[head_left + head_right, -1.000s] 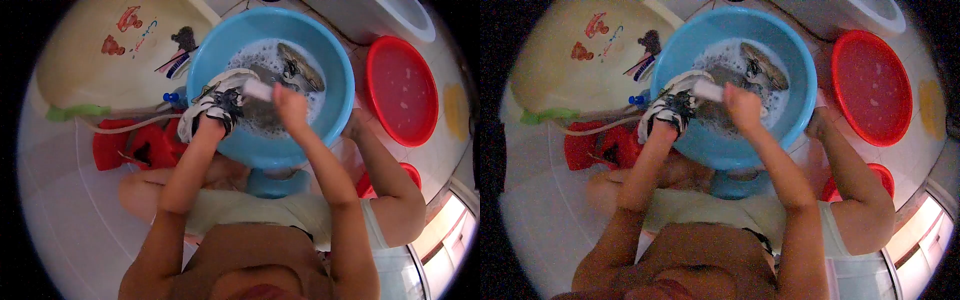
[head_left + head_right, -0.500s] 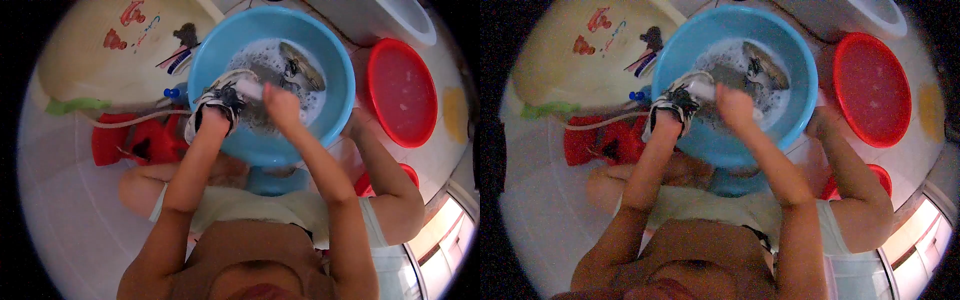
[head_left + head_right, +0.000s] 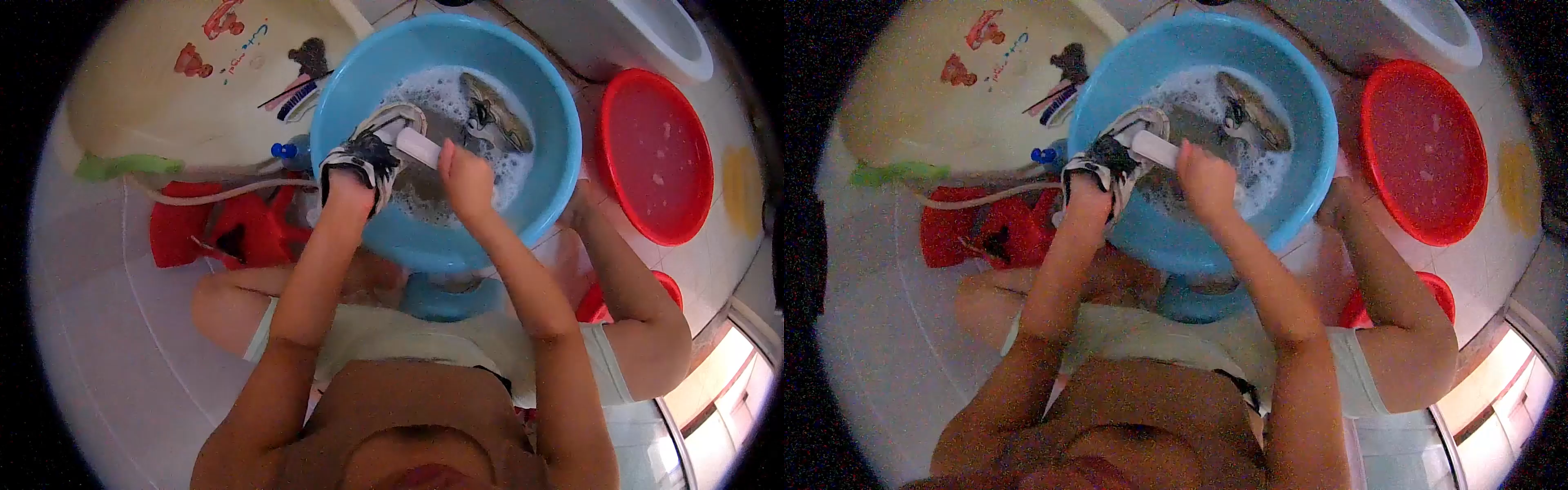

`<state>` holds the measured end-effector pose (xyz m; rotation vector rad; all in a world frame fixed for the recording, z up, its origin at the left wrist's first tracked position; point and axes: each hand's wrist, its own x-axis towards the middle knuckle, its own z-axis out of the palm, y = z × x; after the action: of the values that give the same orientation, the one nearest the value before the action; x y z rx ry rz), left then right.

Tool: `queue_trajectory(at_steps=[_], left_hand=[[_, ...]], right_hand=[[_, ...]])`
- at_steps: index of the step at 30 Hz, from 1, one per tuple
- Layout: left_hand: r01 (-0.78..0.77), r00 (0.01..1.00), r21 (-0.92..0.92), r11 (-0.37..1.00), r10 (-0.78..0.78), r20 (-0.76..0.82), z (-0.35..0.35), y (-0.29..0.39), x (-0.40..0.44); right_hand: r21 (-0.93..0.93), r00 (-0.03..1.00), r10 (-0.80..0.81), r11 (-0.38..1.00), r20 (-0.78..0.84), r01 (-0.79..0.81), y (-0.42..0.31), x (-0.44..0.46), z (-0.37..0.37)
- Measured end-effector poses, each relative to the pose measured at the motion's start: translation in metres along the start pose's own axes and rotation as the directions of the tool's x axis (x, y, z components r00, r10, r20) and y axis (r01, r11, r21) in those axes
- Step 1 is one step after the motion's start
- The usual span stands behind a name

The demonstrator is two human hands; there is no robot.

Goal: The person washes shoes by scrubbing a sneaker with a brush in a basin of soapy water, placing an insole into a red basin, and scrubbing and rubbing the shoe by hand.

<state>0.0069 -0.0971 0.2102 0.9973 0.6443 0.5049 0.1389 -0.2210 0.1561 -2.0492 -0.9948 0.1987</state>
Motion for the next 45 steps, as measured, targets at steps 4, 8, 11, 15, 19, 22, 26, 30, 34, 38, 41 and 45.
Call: queue_trajectory(at_steps=[4, 8, 11, 15, 19, 22, 26, 30, 34, 38, 41, 45], left_hand=[[0.000, 0.996, -0.138, 0.990, -0.012, -0.084, -0.005, 0.001, -0.001], [-0.007, 0.989, -0.115, 0.993, -0.010, -0.145, -0.004, -0.006, -0.003], [-0.003, 0.991, -0.160, 0.987, -0.019, -0.136, -0.003, -0.005, 0.000], [0.016, 0.986, -0.191, 0.981, -0.048, -0.160, 0.000, -0.004, -0.008], [0.020, 0.985, -0.203, 0.979, -0.054, -0.163, -0.006, -0.003, -0.005], [0.020, 0.980, -0.231, 0.973, -0.064, -0.186, -0.006, -0.005, -0.008], [0.011, 0.977, -0.260, 0.966, -0.066, -0.201, -0.012, -0.007, -0.001], [-0.008, 0.977, -0.218, 0.976, -0.039, -0.210, -0.014, -0.019, 0.001], [0.013, 0.954, -0.439, 0.898, -0.143, -0.264, 0.000, -0.004, 0.005], [0.044, 0.939, -0.711, 0.702, -0.272, -0.210, 0.045, 0.024, -0.011], [0.058, 0.954, -0.677, 0.734, -0.241, -0.179, 0.027, 0.018, -0.002], [0.055, 0.952, -0.659, 0.750, -0.238, -0.192, 0.028, 0.015, -0.002]], right_hand=[[-0.051, 0.999, 0.038, 0.998, 0.032, -0.036, 0.003, -0.008, 0.007], [-0.078, 0.997, 0.076, 0.994, -0.014, -0.077, 0.000, 0.020, 0.005], [-0.077, 0.998, -0.058, 0.995, -0.021, 0.056, 0.004, 0.016, -0.001], [-0.151, 0.995, 0.052, 0.988, 0.086, -0.038, 0.004, 0.025, 0.005], [-0.130, 0.998, 0.004, 0.992, 0.061, 0.004, 0.010, 0.027, 0.011], [-0.072, 0.999, 0.036, 0.997, 0.041, -0.033, 0.014, 0.033, 0.015], [-0.209, 0.992, -0.086, 0.973, 0.091, 0.103, 0.004, 0.004, 0.023], [-0.106, 0.999, 0.032, 0.994, 0.040, -0.028, 0.014, 0.032, 0.016], [-0.176, 0.985, -0.097, 0.977, 0.145, 0.122, 0.007, 0.010, 0.017], [-0.126, 0.999, -0.043, 0.991, 0.021, 0.045, 0.012, 0.036, 0.011], [-0.157, 0.987, -0.054, 0.984, 0.154, 0.078, 0.002, 0.010, 0.017], [-0.149, 0.997, 0.041, 0.988, 0.066, -0.031, 0.009, 0.032, 0.015]])
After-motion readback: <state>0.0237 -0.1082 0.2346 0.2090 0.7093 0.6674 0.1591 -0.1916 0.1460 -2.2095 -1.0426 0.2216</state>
